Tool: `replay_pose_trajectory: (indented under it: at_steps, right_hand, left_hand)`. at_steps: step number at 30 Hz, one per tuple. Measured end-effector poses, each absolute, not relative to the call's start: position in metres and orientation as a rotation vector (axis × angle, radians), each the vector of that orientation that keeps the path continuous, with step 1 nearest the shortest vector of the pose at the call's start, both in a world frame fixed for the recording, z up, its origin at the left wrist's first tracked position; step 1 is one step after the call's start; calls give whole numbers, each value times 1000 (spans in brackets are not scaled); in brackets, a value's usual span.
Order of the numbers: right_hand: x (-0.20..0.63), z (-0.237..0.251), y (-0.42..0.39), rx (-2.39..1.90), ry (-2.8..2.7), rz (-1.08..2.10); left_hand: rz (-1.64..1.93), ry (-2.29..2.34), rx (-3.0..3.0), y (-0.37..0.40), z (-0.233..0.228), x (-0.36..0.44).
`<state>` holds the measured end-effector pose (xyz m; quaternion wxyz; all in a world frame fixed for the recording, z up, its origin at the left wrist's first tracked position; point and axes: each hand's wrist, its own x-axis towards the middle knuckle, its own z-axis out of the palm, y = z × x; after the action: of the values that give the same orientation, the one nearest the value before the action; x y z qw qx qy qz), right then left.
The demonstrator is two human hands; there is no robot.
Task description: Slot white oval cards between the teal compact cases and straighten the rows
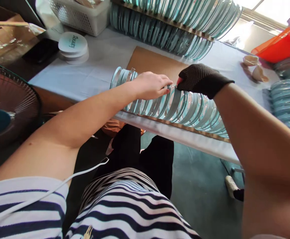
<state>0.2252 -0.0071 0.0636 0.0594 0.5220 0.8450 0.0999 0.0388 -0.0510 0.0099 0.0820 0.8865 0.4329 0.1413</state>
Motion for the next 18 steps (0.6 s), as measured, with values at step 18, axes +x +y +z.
replay_pose_trajectory:
  at_steps: [18]
  right_hand:
    - [243, -84, -161, 1741, 2504, 328]
  left_hand:
    - [353, 1305, 2689, -43, 9, 33]
